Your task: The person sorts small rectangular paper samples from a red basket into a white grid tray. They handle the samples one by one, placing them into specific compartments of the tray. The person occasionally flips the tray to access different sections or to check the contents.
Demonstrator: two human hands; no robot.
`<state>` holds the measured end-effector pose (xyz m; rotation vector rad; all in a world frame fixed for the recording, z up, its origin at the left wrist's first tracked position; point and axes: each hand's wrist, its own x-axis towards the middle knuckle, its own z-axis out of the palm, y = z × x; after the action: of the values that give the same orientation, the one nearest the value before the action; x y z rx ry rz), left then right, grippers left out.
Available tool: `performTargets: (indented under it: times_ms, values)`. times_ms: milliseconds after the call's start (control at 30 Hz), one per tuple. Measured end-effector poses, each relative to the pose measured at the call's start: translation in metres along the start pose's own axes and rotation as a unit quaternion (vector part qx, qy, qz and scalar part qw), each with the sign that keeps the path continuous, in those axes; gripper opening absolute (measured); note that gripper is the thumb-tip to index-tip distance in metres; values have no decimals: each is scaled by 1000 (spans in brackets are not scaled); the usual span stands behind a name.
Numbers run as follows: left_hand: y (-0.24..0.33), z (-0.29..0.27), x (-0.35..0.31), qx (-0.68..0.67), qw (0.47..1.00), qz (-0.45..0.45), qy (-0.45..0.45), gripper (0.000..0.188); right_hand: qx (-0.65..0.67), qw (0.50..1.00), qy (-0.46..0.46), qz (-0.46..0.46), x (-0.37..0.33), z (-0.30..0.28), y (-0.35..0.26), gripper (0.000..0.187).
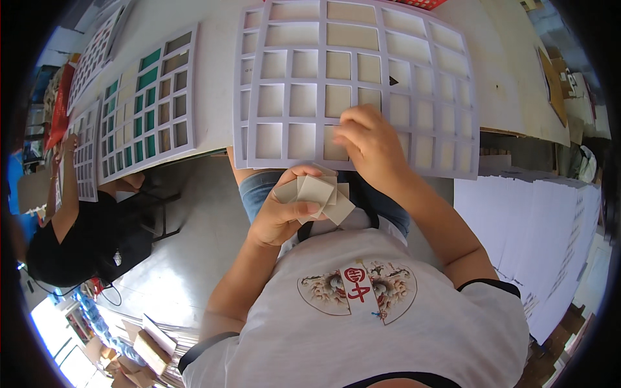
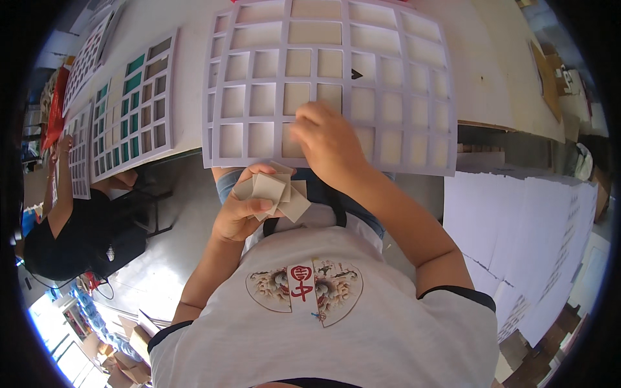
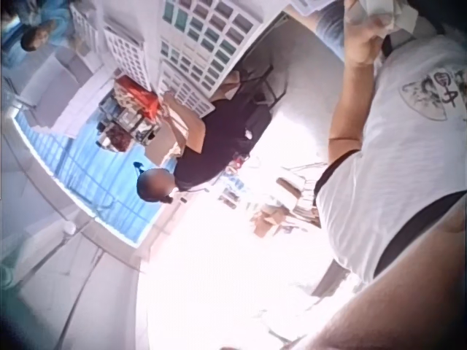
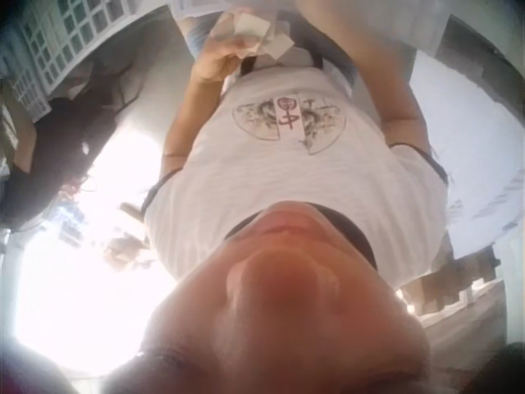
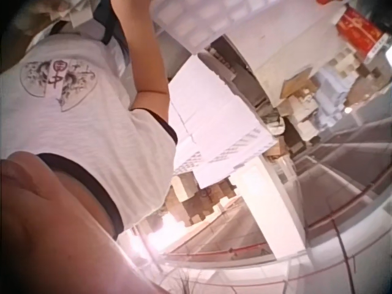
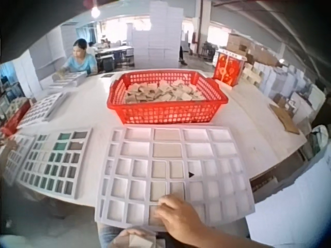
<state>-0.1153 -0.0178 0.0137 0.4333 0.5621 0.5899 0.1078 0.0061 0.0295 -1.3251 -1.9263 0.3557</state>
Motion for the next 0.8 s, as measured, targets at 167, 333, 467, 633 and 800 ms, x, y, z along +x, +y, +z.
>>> performTargets:
  times_ms: [167,333,467,633,800]
  values:
    - [2,8,-4,-31,999,-7,34,58,-31,999,-29,-4,-20,-24,-15,21]
    - [2,22,-8,-52,998,30,-19,57,392,823,-178,370,-45,-53,-43,26]
    - [2,29,-1,-25,997,71,-5,57,417,823,-81,377,-38,-51,-59,17]
    - [4,42,12,-11,996,83,-22,58,39,991,73,109,-23,-46,-43,21]
    - [7,44,15,-25,998,22,-47,57,2,981,155,119,-6,-46,-1,27]
